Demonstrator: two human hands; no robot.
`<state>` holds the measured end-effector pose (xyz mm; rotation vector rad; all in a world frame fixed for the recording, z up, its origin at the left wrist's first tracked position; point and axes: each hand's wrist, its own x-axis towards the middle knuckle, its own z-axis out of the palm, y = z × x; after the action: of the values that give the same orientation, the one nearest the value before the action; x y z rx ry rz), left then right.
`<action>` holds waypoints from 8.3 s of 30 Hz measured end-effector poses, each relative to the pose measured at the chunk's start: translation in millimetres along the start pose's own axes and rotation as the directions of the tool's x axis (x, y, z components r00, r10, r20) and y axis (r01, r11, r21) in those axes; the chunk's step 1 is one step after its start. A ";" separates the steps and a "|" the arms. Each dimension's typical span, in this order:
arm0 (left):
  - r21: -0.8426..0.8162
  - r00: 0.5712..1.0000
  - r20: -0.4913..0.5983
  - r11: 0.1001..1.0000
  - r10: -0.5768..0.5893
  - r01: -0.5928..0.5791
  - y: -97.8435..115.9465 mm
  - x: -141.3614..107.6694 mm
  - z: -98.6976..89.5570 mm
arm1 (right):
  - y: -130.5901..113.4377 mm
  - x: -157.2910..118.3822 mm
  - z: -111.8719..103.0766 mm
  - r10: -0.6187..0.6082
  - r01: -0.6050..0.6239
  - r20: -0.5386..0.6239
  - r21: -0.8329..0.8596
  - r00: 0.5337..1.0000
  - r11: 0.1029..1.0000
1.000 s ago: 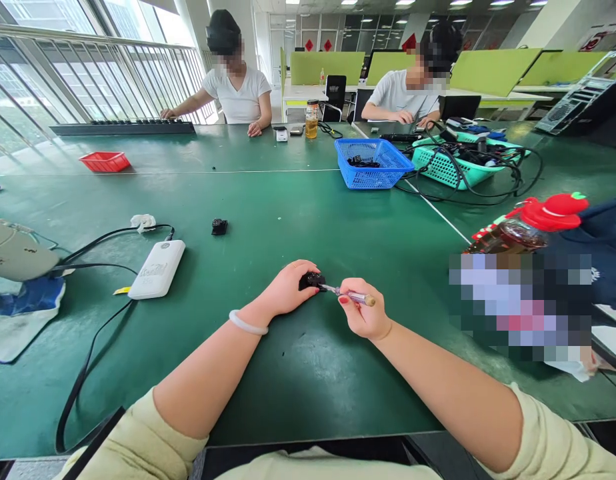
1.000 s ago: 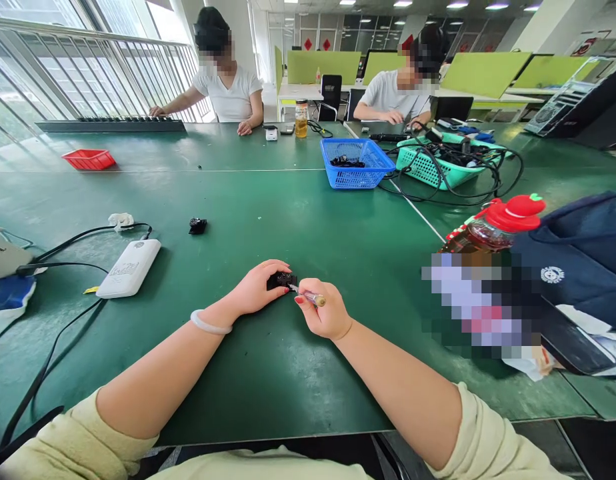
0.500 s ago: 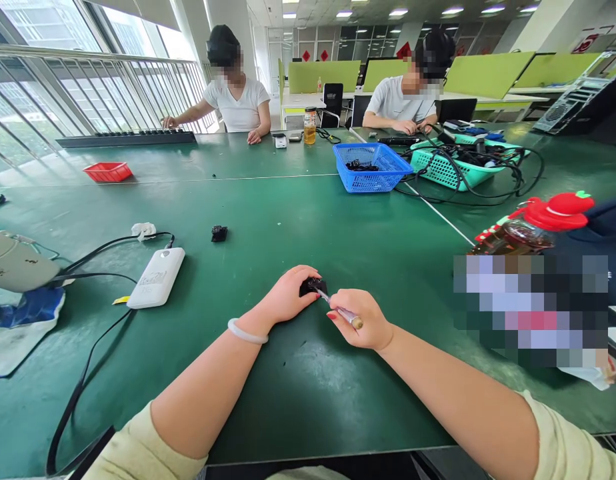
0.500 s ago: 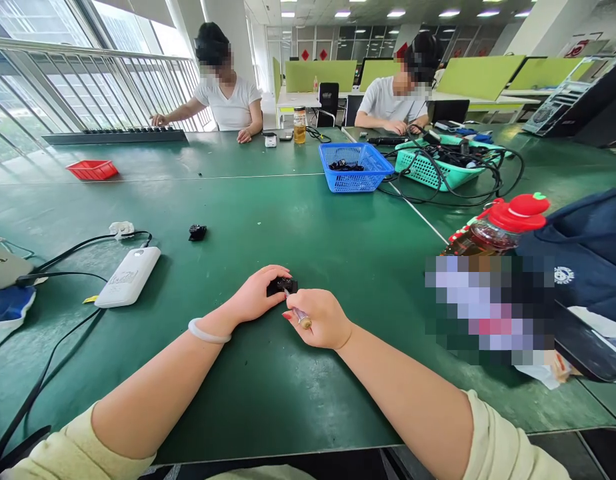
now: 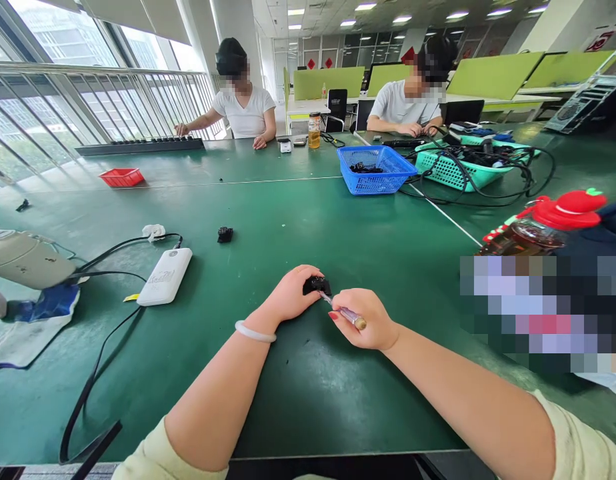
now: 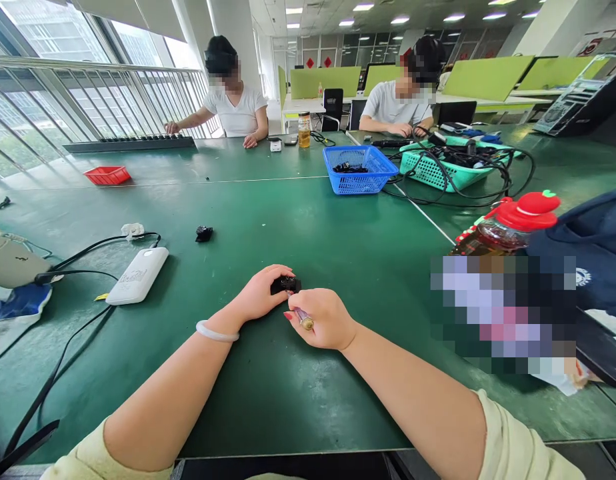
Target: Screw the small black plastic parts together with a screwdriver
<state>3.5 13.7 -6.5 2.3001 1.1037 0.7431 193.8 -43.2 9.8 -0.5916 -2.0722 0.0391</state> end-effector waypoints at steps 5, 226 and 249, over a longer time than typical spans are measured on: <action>0.014 1.000 0.003 1.000 0.001 -0.001 6.4 -3.8 -1.7 | 0.3 -2.1 -3.2 0.075 -0.074 -0.049 0.032 0.996 0.997; 0.007 0.977 0.129 0.985 -0.172 0.172 9.6 -3.0 -5.0 | 36.8 2.4 -9.8 0.950 -0.705 0.079 0.689 0.302 0.167; 0.028 0.970 0.138 0.980 -0.201 0.199 8.5 -2.4 -4.7 | 40.8 1.2 -8.2 0.962 -0.623 0.169 0.782 0.216 0.003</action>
<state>3.8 7.9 1.6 2.1742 1.2550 0.4895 216.0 -8.3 4.9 -1.1154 -0.7467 1.3241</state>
